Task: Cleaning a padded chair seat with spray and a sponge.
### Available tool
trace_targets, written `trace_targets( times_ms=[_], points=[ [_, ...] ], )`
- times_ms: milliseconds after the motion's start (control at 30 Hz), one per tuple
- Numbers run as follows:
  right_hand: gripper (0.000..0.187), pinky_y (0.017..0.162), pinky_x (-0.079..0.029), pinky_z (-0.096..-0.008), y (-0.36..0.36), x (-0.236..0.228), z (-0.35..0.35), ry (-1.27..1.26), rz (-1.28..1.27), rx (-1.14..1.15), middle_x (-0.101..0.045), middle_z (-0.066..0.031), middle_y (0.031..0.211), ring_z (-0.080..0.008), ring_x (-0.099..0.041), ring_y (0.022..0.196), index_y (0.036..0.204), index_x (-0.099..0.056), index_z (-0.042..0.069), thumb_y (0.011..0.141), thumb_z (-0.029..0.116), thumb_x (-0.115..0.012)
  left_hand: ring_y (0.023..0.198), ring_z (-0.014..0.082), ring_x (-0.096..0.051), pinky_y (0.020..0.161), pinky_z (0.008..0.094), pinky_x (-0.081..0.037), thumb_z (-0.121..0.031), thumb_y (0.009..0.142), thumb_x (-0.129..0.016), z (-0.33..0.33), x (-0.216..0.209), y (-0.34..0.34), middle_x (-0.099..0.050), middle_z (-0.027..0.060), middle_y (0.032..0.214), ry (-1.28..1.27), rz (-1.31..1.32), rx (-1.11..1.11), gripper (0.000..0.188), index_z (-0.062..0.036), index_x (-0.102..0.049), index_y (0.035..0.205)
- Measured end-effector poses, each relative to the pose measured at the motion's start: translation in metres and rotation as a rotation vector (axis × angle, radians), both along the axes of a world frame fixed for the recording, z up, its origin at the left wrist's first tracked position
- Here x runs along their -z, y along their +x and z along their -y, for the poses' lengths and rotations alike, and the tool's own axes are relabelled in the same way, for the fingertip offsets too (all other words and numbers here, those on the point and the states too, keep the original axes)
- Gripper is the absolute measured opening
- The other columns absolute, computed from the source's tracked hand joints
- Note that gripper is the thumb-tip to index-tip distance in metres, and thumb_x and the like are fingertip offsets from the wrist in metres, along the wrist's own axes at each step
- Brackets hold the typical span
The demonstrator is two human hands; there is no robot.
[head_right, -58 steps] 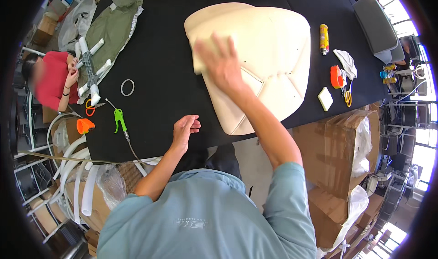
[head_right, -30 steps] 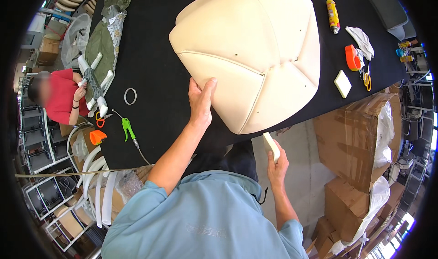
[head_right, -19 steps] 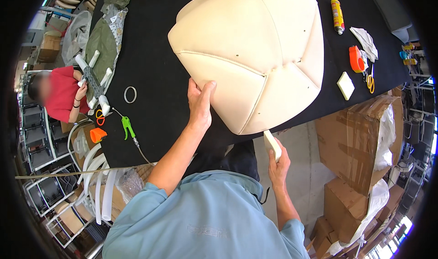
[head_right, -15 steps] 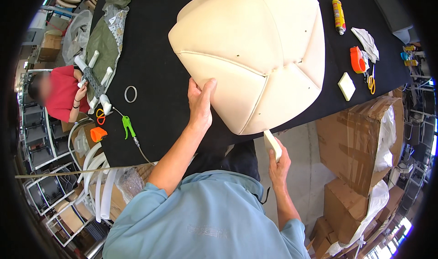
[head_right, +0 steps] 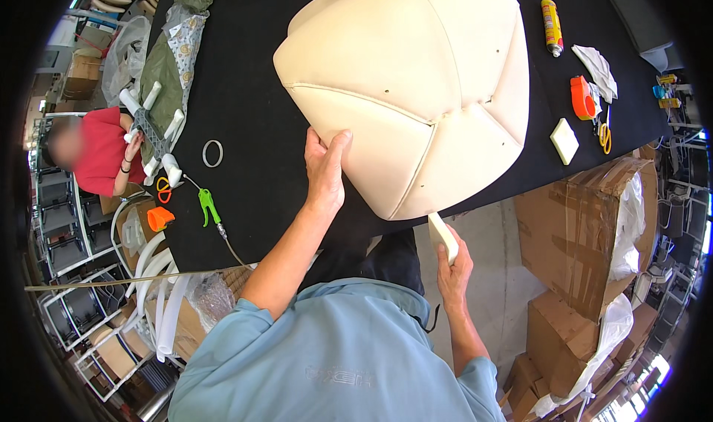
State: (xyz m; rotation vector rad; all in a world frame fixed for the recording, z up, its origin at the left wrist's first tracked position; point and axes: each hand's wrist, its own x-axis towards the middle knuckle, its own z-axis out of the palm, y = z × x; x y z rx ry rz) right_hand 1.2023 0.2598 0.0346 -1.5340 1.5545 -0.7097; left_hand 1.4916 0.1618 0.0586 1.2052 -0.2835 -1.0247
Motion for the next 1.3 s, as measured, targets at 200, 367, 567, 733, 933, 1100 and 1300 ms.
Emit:
trace_targets(
  times_ms=[200,367,567,733,933,1100,1300],
  points=[
    [0.038,0.095,-0.051,-0.0359,0.001,0.0,-0.002,-0.004,-0.007,-0.001,-0.069,-0.0166,0.118,-0.0257,-0.066,0.107,0.132,-0.063,0.001,0.104,0.025,-0.06,0.115,0.0174,-0.057,0.102,0.0337,-0.046,-0.011,0.092,-0.07,-0.001,0.0,0.001,-0.058,0.0134,0.126,-0.011,-0.004,0.009,0.046,0.0,-0.045,0.128],
    [0.038,0.095,-0.05,-0.0359,0.001,0.0,-0.002,0.005,0.008,-0.001,-0.069,-0.0166,0.118,-0.0248,-0.066,0.108,0.133,-0.063,0.001,0.103,0.025,-0.06,0.118,0.0175,-0.055,0.106,0.0342,-0.043,-0.013,0.091,-0.07,-0.001,0.0,0.002,-0.058,0.0127,0.127,0.017,-0.004,0.023,0.048,-0.0003,-0.045,0.131],
    [0.036,0.098,-0.049,-0.0363,0.012,-0.012,0.002,0.014,0.049,0.011,-0.068,-0.0166,0.12,-0.0256,-0.065,0.11,0.133,-0.061,0.0,0.102,0.019,-0.06,0.119,0.0175,-0.055,0.108,0.0345,-0.041,-0.009,0.09,-0.068,-0.004,0.004,0.006,-0.058,0.0127,0.128,0.018,0.012,0.049,0.051,0.0002,-0.044,0.134],
    [0.04,0.104,-0.044,-0.0369,0.057,-0.05,0.06,-0.47,-0.031,-0.139,-0.063,-0.0169,0.135,-0.0293,-0.06,0.119,0.135,-0.06,-0.002,0.096,-0.007,-0.056,0.117,0.017,-0.056,0.107,0.0334,-0.04,-0.016,0.095,-0.063,-0.023,0.017,0.008,-0.059,0.0107,0.128,0.02,0.015,0.114,0.049,0.0013,-0.046,0.137],
    [0.069,0.1,-0.042,-0.0449,0.149,-0.006,0.12,-0.802,-0.27,-0.288,-0.066,-0.0114,0.127,-0.029,-0.058,0.121,0.127,-0.069,0.009,0.063,-0.013,-0.063,0.129,0.0192,-0.051,0.11,0.0378,-0.035,-0.06,0.103,-0.042,-0.056,0.026,0.01,-0.057,0.0083,0.142,0.069,-0.242,0.294,0.069,-0.0061,-0.049,0.146],
    [0.06,0.108,-0.034,-0.0455,0.243,-0.035,0.161,-1.063,-0.192,-0.55,-0.063,0.0018,0.138,-0.0249,-0.054,0.121,0.13,-0.07,0.019,0.073,0.001,-0.064,0.141,0.0254,-0.044,0.116,0.0424,-0.03,-0.074,0.101,-0.023,-0.077,0.049,0.022,-0.048,0.0125,0.153,0.09,-0.355,0.337,0.09,-0.0019,-0.041,0.152],
    [0.05,0.111,-0.039,-0.047,0.21,-0.008,0.151,-1.106,-0.411,-1.01,-0.064,-0.0084,0.135,-0.0258,-0.055,0.13,0.13,-0.066,0.004,0.081,0.006,-0.061,0.131,0.0284,-0.055,0.109,0.0419,-0.042,-0.077,0.099,-0.024,-0.115,0.052,0.055,-0.055,0.0202,0.146,0.078,-0.357,0.219,0.095,0.0001,-0.041,0.152]
  ],
)
